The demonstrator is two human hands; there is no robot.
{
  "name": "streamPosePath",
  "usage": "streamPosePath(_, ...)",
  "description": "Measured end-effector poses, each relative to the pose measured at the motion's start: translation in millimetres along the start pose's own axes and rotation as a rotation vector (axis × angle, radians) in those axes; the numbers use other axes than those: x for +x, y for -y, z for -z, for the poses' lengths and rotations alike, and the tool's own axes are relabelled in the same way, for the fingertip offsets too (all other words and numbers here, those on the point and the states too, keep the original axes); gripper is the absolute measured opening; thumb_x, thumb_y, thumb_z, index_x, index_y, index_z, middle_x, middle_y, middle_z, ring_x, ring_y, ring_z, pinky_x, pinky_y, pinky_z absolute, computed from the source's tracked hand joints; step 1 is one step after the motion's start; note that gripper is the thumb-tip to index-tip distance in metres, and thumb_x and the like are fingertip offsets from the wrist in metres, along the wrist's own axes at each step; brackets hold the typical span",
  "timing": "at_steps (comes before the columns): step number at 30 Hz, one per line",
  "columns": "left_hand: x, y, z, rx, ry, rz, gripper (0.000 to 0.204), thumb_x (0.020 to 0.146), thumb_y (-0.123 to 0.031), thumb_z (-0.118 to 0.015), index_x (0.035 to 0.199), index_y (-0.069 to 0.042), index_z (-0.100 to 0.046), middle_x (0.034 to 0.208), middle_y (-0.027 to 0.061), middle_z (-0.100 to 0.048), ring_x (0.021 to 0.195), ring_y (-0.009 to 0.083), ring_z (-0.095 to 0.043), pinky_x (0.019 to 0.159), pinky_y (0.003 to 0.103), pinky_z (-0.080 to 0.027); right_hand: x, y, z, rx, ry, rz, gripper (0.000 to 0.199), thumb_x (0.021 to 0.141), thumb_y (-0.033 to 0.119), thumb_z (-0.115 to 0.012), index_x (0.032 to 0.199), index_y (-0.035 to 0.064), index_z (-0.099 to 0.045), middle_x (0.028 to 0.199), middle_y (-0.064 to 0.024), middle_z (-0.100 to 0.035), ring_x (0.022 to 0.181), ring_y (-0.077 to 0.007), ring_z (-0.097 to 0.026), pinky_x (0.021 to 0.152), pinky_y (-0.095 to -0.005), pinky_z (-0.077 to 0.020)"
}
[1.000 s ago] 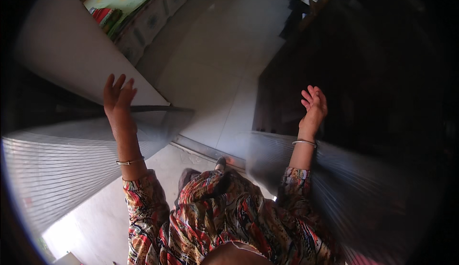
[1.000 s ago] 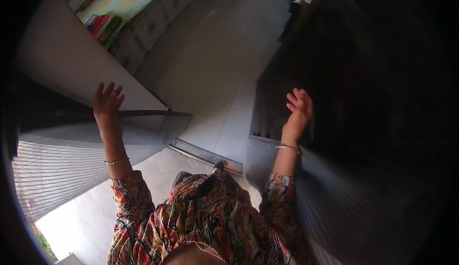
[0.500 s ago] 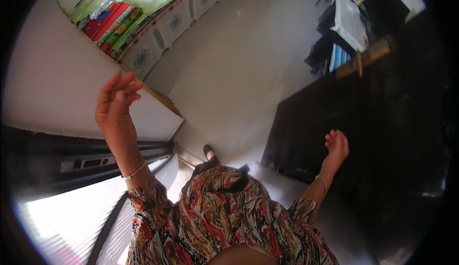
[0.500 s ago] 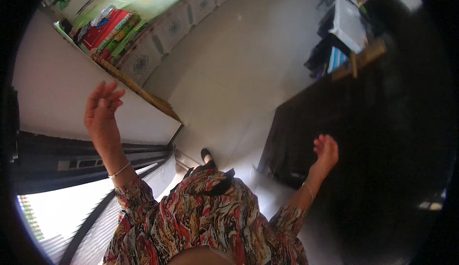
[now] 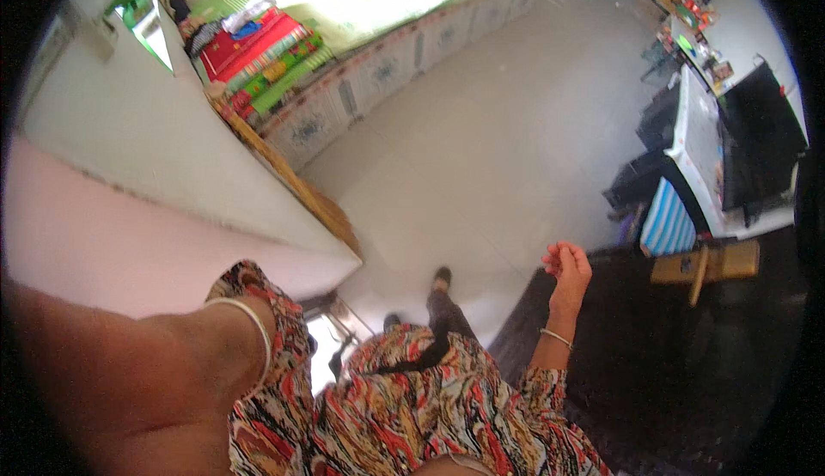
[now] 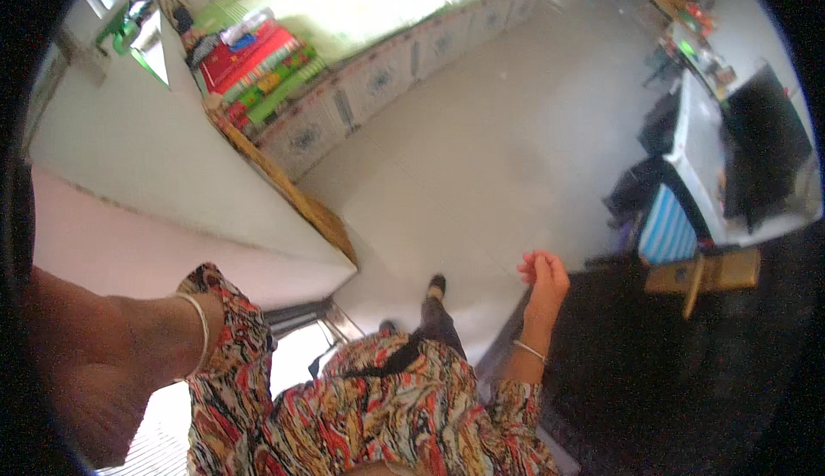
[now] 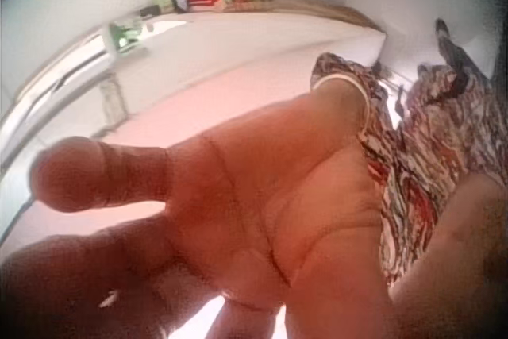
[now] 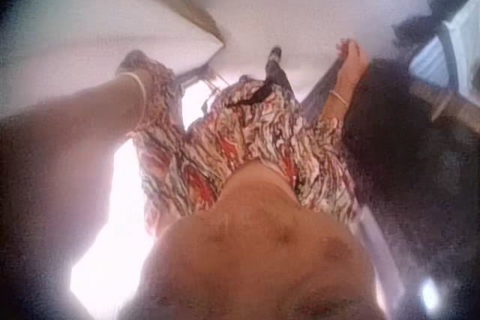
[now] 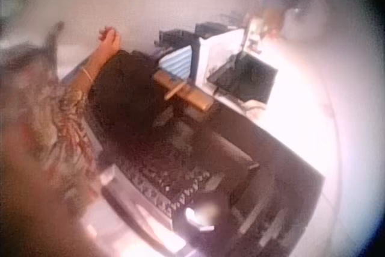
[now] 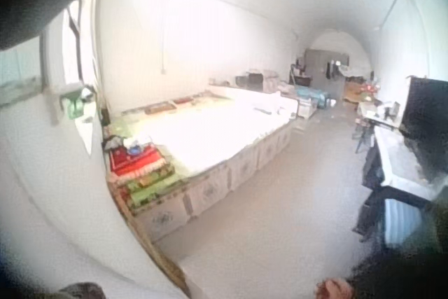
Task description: The person sweeps the floor of a room while holding a piece of food in one hand and a broom in the other.
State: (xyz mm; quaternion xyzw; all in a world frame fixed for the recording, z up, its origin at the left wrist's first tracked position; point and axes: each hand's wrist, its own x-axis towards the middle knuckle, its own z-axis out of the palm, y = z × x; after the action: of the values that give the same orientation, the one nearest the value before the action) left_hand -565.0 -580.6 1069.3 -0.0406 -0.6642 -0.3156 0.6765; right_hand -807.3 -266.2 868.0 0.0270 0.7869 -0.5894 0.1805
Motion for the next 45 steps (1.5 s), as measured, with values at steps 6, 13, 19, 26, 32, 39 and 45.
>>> streamPosePath(6, 10, 32, -23, 0.226, 0.019, -0.013, 0.032, 0.085, -0.009, -0.054, 0.113, 0.007, -0.054, 0.100, 0.0197, -0.060, 0.084, 0.0272, -0.062, 0.072, 0.031, -0.049, 86, 19, -41, -0.012, 0.207, 0.080, 0.016, 0.092, 0.016, -0.052, 0.087, 0.0028, -0.059, 0.078, -0.0047, -0.063, 0.066, -0.0119, -0.058, 0.058, -0.0234, -0.0429)
streamPosePath(13, 14, 59, -59, 0.379, -0.032, -0.052, 0.028, 0.083, -0.007, -0.056, 0.108, 0.006, -0.057, 0.094, 0.0167, -0.062, 0.080, 0.0246, -0.061, 0.070, 0.030, -0.049, 160, 10, -44, -0.084, 0.272, 0.142, 0.017, 0.089, 0.015, -0.053, 0.079, 0.0032, -0.060, 0.069, -0.0049, -0.061, 0.060, -0.0095, -0.053, 0.054, -0.0254, -0.0420)
streamPosePath(19, 23, 54, -51, 0.580, -0.052, -0.082, 0.025, 0.082, -0.006, -0.057, 0.104, 0.006, -0.059, 0.088, 0.0142, -0.063, 0.076, 0.0223, -0.060, 0.068, 0.029, -0.048, 169, 13, -80, -0.106, 0.430, -0.026, 0.013, 0.090, 0.011, -0.050, 0.088, 0.0022, -0.060, 0.075, -0.0060, -0.064, 0.063, -0.0115, -0.059, 0.056, -0.0241, -0.0442)
streamPosePath(26, -8, 136, -39, 0.827, -0.030, 0.173, 0.021, 0.080, -0.004, -0.059, 0.098, 0.005, -0.062, 0.082, 0.0112, -0.064, 0.072, 0.0196, -0.060, 0.066, 0.028, -0.048, 209, 20, -104, -0.139, 0.381, -0.039, 0.014, 0.091, 0.012, -0.050, 0.093, 0.0029, -0.060, 0.081, -0.0065, -0.064, 0.064, -0.0122, -0.060, 0.056, -0.0238, -0.0444)
streamPosePath(32, -187, 310, 111, 1.200, 0.135, 0.861, 0.040, 0.075, -0.006, -0.069, 0.113, 0.001, -0.058, 0.099, 0.0113, -0.065, 0.088, 0.0199, -0.063, 0.076, 0.030, -0.050, 215, 23, -144, -0.219, 0.381, -0.093, 0.014, 0.091, 0.012, -0.050, 0.096, 0.0029, -0.060, 0.083, -0.0064, -0.064, 0.064, -0.0125, -0.060, 0.055, -0.0232, -0.0439)
streamPosePath(39, -268, 396, 247, 1.356, 0.181, 1.260, 0.043, 0.062, -0.008, -0.072, 0.101, -0.002, -0.056, 0.098, 0.0191, -0.059, 0.092, 0.0383, -0.057, 0.080, 0.047, -0.047, 200, 33, -240, -0.314, 0.523, -0.104, 0.014, 0.091, 0.008, -0.049, 0.097, 0.0014, -0.060, 0.084, -0.0077, -0.065, 0.066, -0.0132, -0.061, 0.057, -0.0233, -0.0460)
streamPosePath(45, -266, 407, 299, 1.456, 0.537, 1.153, 0.035, 0.059, -0.008, -0.069, 0.090, -0.002, -0.054, 0.089, 0.0181, -0.056, 0.087, 0.0395, -0.054, 0.075, 0.049, -0.043, 188, 39, -258, -0.375, 0.515, -0.156, 0.015, 0.092, 0.010, -0.051, 0.098, 0.0014, -0.061, 0.088, -0.0091, -0.067, 0.069, -0.0124, -0.063, 0.059, -0.0232, -0.0482)
